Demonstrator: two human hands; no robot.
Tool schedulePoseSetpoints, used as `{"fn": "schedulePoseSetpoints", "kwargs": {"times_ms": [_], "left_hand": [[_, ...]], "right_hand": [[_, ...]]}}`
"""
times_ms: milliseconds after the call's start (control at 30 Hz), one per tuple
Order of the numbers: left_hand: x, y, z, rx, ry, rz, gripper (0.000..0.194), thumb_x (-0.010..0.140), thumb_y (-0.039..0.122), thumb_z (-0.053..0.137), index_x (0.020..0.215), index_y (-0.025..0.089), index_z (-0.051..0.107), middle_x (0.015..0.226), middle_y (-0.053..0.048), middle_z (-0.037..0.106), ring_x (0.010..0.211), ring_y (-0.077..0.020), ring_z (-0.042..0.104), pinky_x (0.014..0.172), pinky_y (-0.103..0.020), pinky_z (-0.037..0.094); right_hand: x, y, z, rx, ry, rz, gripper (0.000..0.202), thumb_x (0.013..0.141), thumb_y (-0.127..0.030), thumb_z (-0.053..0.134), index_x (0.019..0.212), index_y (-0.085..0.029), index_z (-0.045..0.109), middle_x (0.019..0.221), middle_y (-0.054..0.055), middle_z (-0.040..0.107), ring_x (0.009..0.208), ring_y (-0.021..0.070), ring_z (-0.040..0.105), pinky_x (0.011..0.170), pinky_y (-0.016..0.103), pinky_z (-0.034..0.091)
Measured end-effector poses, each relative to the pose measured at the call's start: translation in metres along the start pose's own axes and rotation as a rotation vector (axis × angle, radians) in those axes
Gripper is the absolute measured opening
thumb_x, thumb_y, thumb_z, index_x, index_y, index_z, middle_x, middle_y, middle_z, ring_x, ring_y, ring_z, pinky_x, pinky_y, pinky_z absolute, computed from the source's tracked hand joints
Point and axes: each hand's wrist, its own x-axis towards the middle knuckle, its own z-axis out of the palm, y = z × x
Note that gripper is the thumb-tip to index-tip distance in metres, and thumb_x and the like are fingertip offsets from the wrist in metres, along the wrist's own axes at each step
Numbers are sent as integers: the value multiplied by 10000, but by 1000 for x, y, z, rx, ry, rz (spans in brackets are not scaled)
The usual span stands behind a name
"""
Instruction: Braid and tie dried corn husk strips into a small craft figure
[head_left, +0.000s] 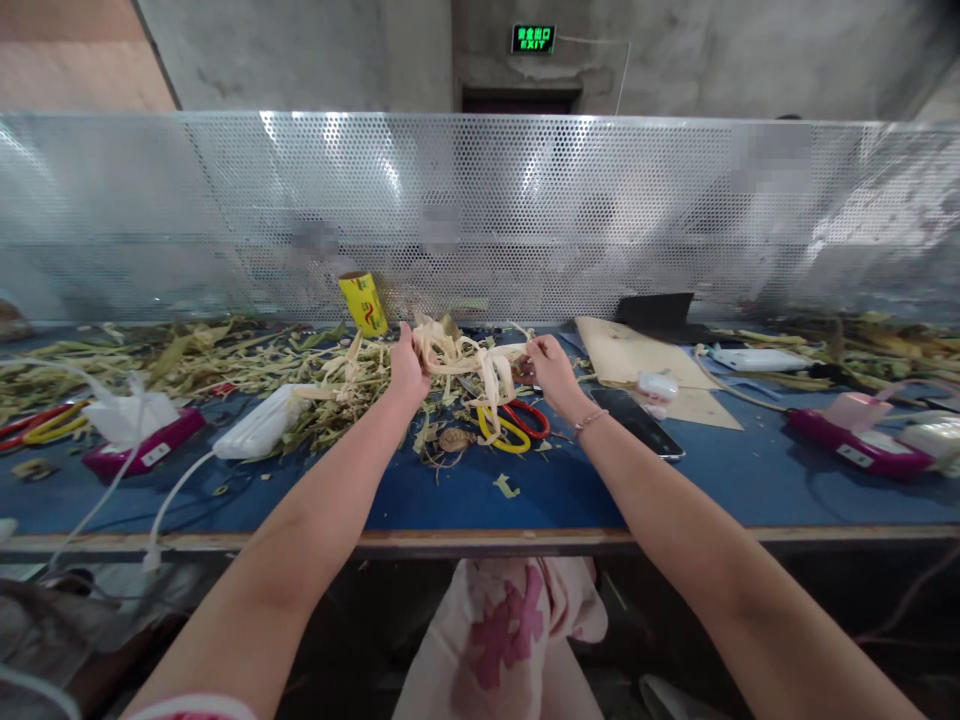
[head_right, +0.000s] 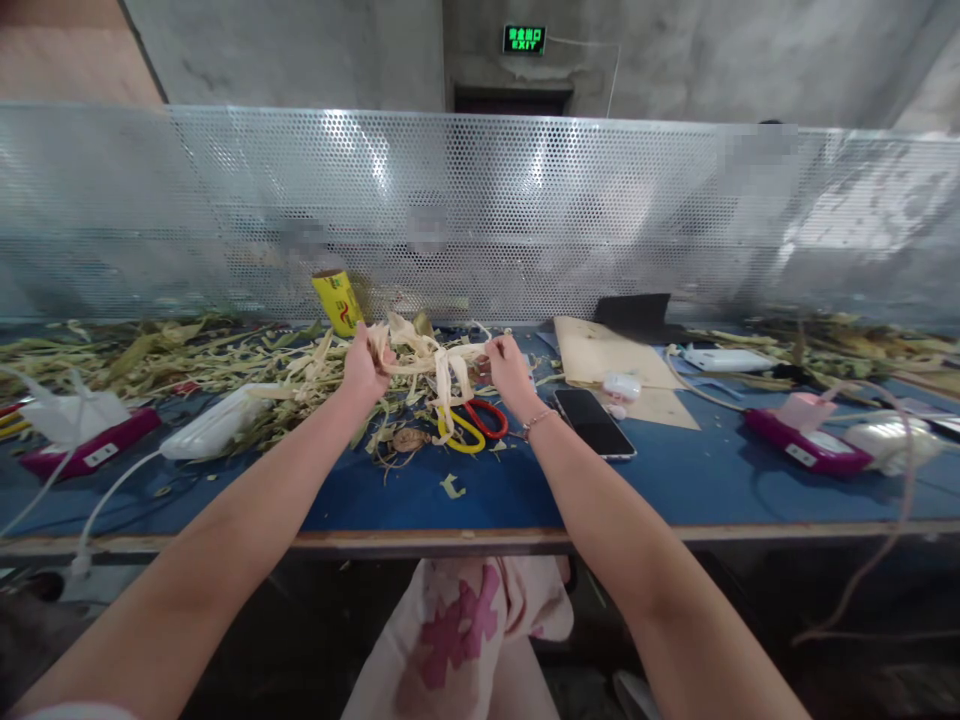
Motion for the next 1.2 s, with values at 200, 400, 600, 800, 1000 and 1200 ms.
{"fn": "schedulePoseSetpoints", "kwargs": {"times_ms": [200, 400, 600, 800, 1000, 1200], "left_hand": [[-5, -13, -3, 794, -313, 45, 270, 602, 330, 652, 792, 155, 573, 646, 0, 570, 477, -85, 462, 463, -215, 369], [-10, -20, -3, 1063, -629, 295, 641, 527, 371, 707, 1091, 119, 537, 1132, -120, 543, 913, -196, 537, 814, -314, 428], [-8, -31, -5, 997, -780, 412, 418, 624, 430, 629, 919, 136, 592, 907, -68, 609, 819, -174, 546, 760, -290, 426], [-13, -27, 0, 1130, -638, 526, 278, 617, 426, 626, 635, 171, 516, 582, 17, 470, 559, -117, 439, 551, -242, 359], [-23, -16, 3, 1441, -563, 626, 284, 685, 466, 542, 620, 202, 460, 594, -2, 456, 620, -169, 478, 585, -261, 338], [-33, -10, 6, 1587, -528, 624, 279, 691, 485, 532, 671, 213, 472, 563, -8, 462, 625, -198, 521, 581, -268, 335]], "right_hand": [[-3, -1, 5, 80, -110, 11, 209, 736, -373, 510, 727, -237, 351, 653, -36, 471, 594, 126, 537, 616, 326, 495], [-6, 4, 8, 83, -232, -134, 281, 684, -427, 546, 621, -214, 374, 643, -40, 380, 630, 99, 440, 663, 283, 476], [-8, -1, 4, -213, -202, -271, 305, 664, -373, 586, 562, -202, 356, 566, -47, 358, 579, 97, 392, 597, 255, 404], [-7, -2, 5, -319, -228, -318, 279, 659, -315, 572, 575, -204, 330, 574, -51, 396, 537, 87, 392, 560, 241, 357], [-8, -2, 5, -499, -249, -380, 162, 674, -283, 548, 798, -199, 486, 778, 16, 557, 725, 141, 527, 673, 275, 403], [-18, -10, 8, -726, -318, -527, 143, 781, -295, 458, 758, -188, 549, 766, 32, 593, 717, 145, 529, 681, 276, 399]]}}
